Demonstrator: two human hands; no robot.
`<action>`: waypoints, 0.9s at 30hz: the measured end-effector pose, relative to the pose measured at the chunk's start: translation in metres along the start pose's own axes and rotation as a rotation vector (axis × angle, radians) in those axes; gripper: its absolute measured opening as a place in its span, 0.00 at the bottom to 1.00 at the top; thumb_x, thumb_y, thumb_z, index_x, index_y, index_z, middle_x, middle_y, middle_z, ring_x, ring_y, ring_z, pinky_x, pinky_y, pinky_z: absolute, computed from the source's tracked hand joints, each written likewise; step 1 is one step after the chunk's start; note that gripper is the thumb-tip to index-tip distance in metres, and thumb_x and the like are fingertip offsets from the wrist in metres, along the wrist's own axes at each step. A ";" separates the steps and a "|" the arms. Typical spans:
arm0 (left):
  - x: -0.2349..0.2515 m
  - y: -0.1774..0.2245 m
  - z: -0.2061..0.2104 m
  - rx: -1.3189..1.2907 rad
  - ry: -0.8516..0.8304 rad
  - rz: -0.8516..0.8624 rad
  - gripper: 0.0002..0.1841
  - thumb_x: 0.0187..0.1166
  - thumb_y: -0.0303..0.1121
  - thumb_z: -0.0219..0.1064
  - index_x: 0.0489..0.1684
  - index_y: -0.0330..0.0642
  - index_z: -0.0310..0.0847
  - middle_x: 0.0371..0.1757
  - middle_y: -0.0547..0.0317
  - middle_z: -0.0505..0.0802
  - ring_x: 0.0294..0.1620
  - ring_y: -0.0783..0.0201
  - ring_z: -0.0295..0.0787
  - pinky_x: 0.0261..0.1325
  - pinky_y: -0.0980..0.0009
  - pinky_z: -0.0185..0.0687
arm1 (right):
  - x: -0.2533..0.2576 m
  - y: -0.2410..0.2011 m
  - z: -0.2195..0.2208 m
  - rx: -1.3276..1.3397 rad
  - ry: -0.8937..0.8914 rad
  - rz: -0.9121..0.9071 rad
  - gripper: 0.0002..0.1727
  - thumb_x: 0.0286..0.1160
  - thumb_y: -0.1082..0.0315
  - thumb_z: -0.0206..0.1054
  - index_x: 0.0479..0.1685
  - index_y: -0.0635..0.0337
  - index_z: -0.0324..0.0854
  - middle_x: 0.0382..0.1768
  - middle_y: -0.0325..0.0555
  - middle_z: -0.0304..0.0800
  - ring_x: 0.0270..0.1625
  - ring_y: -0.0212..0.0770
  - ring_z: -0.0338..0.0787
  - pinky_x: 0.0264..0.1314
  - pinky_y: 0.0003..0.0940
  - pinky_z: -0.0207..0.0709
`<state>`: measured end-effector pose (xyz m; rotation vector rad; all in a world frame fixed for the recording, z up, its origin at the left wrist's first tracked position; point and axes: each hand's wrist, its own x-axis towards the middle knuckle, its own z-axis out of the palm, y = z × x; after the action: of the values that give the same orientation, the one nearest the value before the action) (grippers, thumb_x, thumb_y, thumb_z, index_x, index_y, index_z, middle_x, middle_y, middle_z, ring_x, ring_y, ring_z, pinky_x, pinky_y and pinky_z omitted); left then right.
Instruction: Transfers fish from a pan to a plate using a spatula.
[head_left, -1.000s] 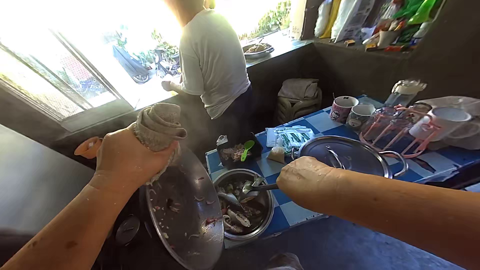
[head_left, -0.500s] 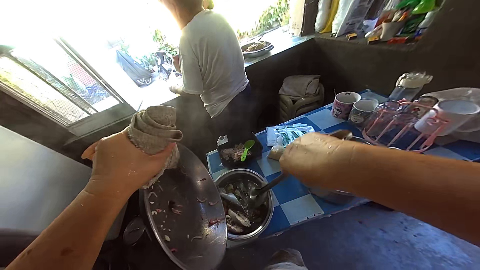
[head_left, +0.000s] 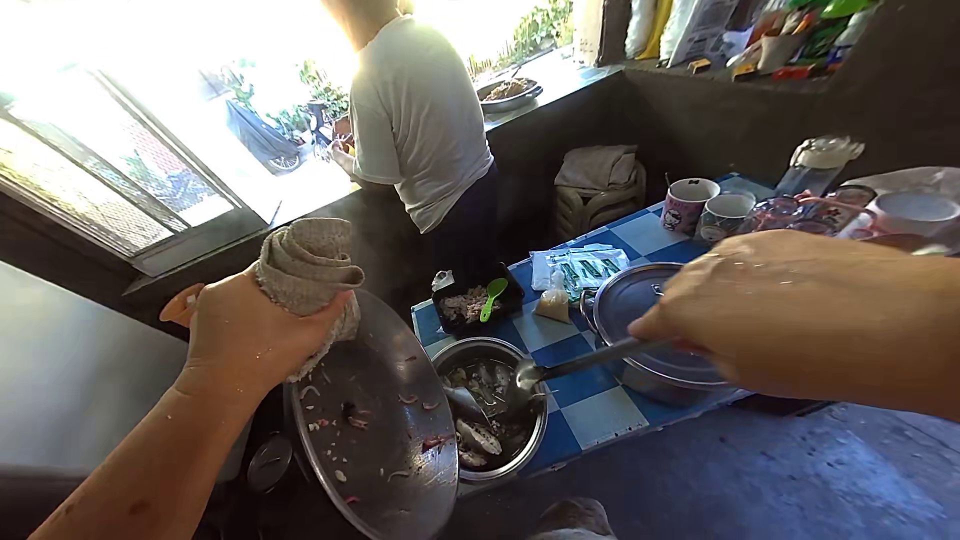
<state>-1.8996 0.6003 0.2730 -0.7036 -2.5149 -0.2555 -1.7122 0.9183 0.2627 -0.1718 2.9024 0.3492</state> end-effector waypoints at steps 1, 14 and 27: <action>0.000 -0.001 0.001 -0.001 0.002 -0.003 0.29 0.67 0.49 0.82 0.48 0.27 0.84 0.39 0.31 0.92 0.43 0.30 0.92 0.45 0.28 0.77 | -0.008 0.006 0.005 0.039 0.062 -0.038 0.10 0.61 0.69 0.80 0.39 0.42 0.95 0.24 0.37 0.88 0.32 0.46 0.89 0.32 0.48 0.78; 0.002 -0.013 0.005 -0.033 0.001 0.006 0.28 0.68 0.47 0.81 0.48 0.28 0.84 0.39 0.32 0.92 0.43 0.32 0.92 0.44 0.30 0.78 | 0.026 -0.024 0.010 0.013 -0.333 0.048 0.12 0.74 0.75 0.68 0.52 0.56 0.90 0.42 0.52 0.90 0.47 0.56 0.91 0.46 0.52 0.81; 0.005 -0.027 -0.012 -0.027 0.010 -0.053 0.30 0.69 0.49 0.81 0.49 0.24 0.82 0.42 0.28 0.91 0.46 0.29 0.90 0.47 0.28 0.76 | 0.030 0.004 0.048 0.084 -0.003 0.060 0.22 0.74 0.70 0.71 0.67 0.38 0.90 0.39 0.45 0.92 0.44 0.51 0.91 0.44 0.49 0.80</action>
<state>-1.9125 0.5761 0.2848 -0.6452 -2.5276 -0.3112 -1.7327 0.9317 0.2111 -0.0704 2.9173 0.2368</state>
